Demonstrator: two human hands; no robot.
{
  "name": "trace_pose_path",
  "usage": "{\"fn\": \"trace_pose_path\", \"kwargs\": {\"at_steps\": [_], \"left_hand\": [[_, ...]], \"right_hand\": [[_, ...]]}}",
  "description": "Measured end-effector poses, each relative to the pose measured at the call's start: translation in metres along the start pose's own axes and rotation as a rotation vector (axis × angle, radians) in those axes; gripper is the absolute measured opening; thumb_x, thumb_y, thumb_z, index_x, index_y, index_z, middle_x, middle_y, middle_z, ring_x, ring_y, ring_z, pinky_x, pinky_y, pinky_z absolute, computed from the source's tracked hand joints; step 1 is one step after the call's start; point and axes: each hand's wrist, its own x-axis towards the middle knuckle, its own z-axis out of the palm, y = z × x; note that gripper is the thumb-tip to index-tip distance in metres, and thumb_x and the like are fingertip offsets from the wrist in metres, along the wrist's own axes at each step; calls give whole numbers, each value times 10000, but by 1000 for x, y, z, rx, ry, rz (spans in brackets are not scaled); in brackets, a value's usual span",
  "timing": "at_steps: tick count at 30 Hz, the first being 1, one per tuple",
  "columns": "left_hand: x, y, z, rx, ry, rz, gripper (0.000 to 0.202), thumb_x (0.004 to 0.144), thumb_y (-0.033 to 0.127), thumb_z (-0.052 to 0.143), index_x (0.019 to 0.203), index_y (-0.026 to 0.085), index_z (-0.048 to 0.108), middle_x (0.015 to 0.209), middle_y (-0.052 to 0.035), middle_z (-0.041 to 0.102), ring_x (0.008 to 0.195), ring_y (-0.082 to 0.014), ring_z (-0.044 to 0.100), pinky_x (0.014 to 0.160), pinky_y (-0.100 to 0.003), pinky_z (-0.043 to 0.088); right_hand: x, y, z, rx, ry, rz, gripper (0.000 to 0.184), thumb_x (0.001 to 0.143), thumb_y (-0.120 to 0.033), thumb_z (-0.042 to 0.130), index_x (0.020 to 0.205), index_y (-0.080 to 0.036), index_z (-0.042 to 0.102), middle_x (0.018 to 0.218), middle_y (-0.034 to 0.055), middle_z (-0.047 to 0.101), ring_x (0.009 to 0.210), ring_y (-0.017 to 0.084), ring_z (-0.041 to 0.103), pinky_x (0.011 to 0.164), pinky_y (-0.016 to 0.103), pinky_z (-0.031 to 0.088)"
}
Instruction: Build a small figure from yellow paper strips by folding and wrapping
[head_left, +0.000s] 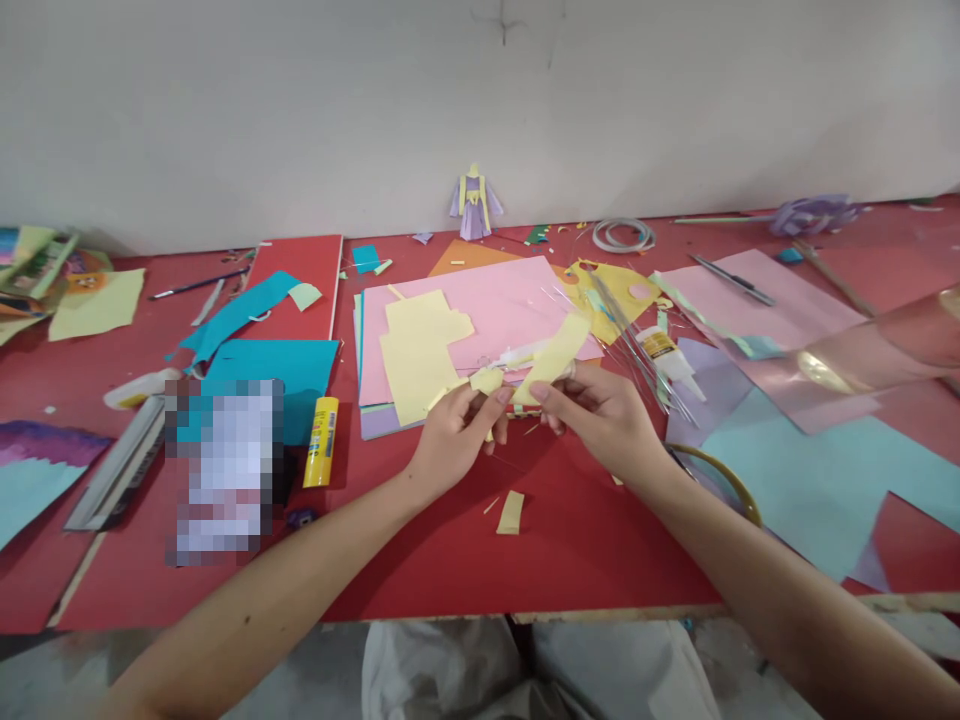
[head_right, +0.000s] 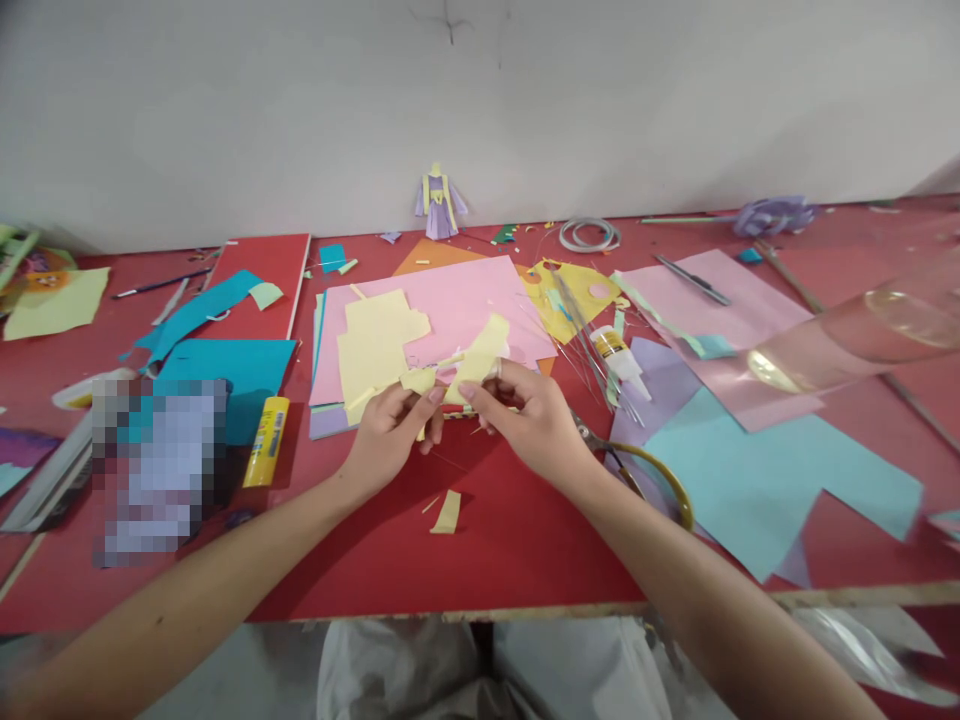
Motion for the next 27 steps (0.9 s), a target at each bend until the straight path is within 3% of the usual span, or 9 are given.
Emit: {"fn": "trace_pose_path", "kwargs": {"at_steps": [8,15,27], "left_hand": [[1,-4,1,-11,-20,-13,340,934,406,498,691,169,489,552,45,562,430,-50,505,486,-192,407],[1,-5,1,-2,-15,-15,406,937,431,481,639,157,505,555,24,573,444,-55,511,502,-194,424],[1,-5,0,-9,-20,-25,382,934,451,473,677,170,499,556,21,570,446,-71,505,502,-215,419]], "right_hand": [[1,2,-1,-5,-47,29,218,883,-381,590,779,-189,584,548,-49,517,492,83,495,505,219,397],[3,4,-1,-152,-136,60,254,898,-386,560,739,-188,545,540,-44,526,497,90,488,502,225,374],[4,5,-1,-141,-139,52,284,900,-444,540,782,-187,561,555,-37,533,501,101,499,505,237,385]]}}
